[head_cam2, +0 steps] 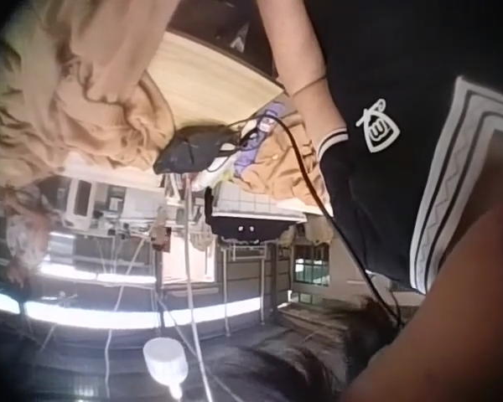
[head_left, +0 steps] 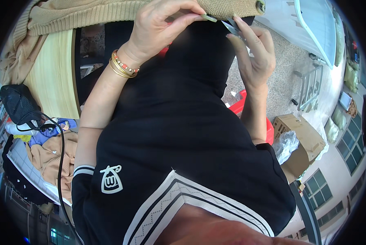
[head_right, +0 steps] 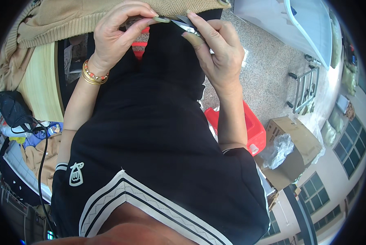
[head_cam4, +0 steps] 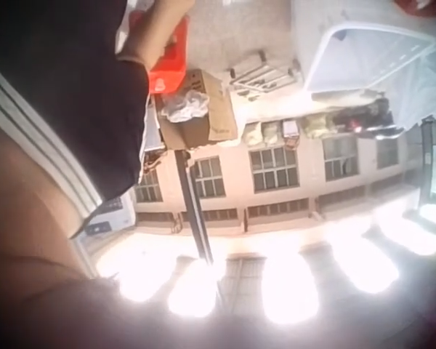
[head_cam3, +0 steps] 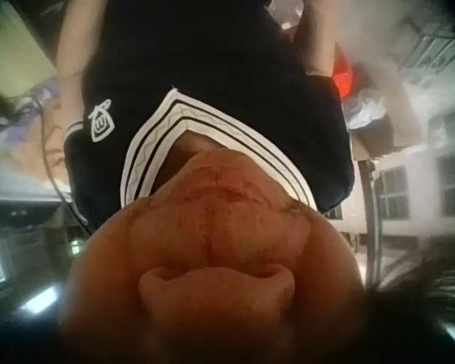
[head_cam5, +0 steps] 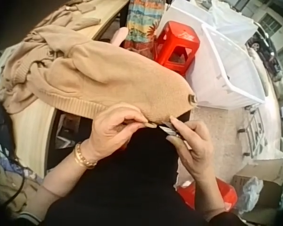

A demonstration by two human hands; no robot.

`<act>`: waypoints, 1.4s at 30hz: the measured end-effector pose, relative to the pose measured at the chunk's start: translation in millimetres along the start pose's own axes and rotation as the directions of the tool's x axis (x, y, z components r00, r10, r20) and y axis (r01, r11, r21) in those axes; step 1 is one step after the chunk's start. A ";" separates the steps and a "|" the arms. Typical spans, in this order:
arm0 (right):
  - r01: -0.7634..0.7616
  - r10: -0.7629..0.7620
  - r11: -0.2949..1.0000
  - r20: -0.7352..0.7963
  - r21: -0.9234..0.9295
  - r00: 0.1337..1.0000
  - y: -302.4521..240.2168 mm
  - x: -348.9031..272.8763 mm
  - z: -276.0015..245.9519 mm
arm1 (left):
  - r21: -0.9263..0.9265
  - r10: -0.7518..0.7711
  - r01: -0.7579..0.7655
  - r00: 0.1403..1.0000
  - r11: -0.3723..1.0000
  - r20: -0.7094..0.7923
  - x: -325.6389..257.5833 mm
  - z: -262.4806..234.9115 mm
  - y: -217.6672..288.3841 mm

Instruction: Trim loose threads or lint from a knitted garment using thread snips.

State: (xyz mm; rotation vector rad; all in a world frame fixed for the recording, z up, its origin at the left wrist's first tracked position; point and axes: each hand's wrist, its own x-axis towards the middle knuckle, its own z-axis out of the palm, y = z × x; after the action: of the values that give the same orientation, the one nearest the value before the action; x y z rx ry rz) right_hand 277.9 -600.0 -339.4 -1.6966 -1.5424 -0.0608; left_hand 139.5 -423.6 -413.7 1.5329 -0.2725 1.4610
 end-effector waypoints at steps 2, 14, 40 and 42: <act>0.011 -0.011 1.000 0.000 -0.001 1.000 0.8 2.5 -0.8 | -0.016 0.025 -0.025 1.000 1.000 0.000 0.3 -0.4 0.1; 0.171 -0.167 0.959 0.037 -0.227 0.985 4.9 6.6 -0.2 | 0.399 -0.504 0.410 0.848 0.820 0.164 19.9 -6.2 44.9; -0.304 0.327 0.880 0.000 0.366 0.945 -15.9 -2.0 9.3 | 0.597 -0.667 0.534 0.745 0.599 0.003 38.5 15.1 63.8; -0.451 0.470 0.803 0.051 0.390 0.881 -20.9 -6.4 9.9 | 0.517 -0.683 0.586 0.730 0.624 -0.003 37.2 13.4 71.0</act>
State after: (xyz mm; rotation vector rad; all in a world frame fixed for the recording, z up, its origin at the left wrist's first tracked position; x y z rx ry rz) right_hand 253.9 -601.2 -338.3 -1.6743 -0.9797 0.4334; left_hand 106.6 -453.5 -345.6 1.9107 0.5515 0.8136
